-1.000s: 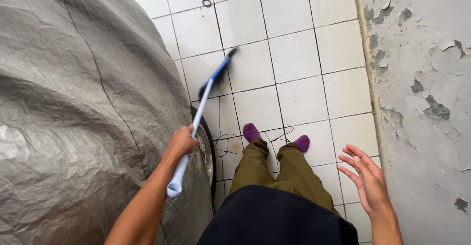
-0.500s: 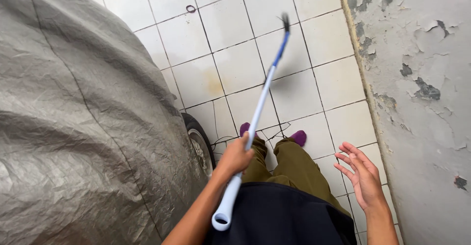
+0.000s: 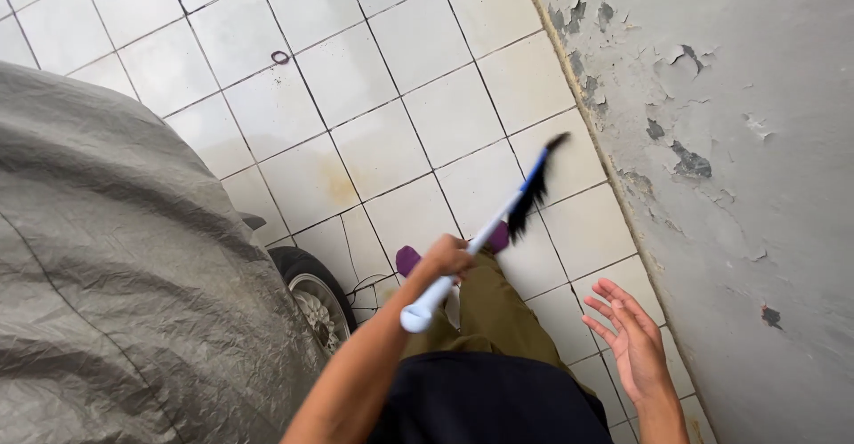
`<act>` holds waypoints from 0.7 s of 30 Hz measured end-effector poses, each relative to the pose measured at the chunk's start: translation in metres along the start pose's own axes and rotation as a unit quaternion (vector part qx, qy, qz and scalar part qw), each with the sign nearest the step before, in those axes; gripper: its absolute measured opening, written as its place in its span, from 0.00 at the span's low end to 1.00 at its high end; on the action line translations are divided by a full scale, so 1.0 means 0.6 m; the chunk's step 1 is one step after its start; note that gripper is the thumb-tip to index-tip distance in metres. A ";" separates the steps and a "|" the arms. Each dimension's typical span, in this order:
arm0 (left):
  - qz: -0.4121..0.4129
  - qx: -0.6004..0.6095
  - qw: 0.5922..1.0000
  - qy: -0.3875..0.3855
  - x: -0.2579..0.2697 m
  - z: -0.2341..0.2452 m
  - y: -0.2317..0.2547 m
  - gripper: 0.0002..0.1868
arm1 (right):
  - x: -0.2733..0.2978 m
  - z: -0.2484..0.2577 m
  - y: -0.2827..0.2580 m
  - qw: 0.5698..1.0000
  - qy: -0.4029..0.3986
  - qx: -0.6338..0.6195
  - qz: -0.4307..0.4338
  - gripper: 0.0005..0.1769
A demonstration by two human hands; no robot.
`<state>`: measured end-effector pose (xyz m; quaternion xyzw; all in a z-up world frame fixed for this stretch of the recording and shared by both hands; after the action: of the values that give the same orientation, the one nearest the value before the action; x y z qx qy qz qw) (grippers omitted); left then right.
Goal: The person sweeps a tiled floor area with a long-handled broom, moving debris toward the edges and into a drain. The person navigates around a covered vehicle and potted plants while sweeping.
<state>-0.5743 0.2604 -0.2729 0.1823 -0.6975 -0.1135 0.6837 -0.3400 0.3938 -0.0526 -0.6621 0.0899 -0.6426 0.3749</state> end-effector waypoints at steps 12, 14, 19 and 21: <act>0.064 0.155 0.946 0.277 0.224 0.179 0.122 0.38 | -0.167 0.079 -0.110 0.999 -0.043 -0.026 -0.010 0.25; 0.056 0.157 0.958 0.236 0.182 0.098 0.132 0.38 | -0.187 0.082 -0.135 0.999 -0.051 -0.013 -0.015 0.25; 0.014 0.249 0.967 0.049 0.034 -0.108 0.254 0.36 | -0.223 0.085 -0.193 0.998 -0.064 0.017 -0.012 0.25; -0.003 0.302 0.953 -0.026 -0.077 -0.180 0.265 0.06 | -0.235 0.088 -0.195 0.996 -0.077 0.033 -0.014 0.26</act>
<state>-0.4824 0.4333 -0.2462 0.3795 -0.7164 0.0955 0.5775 -0.3564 0.5808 -0.0858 -0.6980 0.0304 -0.5980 0.3928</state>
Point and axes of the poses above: each hand's wrist, its own x-axis away from the middle knuckle, its own z-axis out of the back of the hand, y = z × x, the point moved 9 cm from there along -x, towards the middle knuckle, and after that the axes turned 2 degrees about -y, right-handed, at the moved point
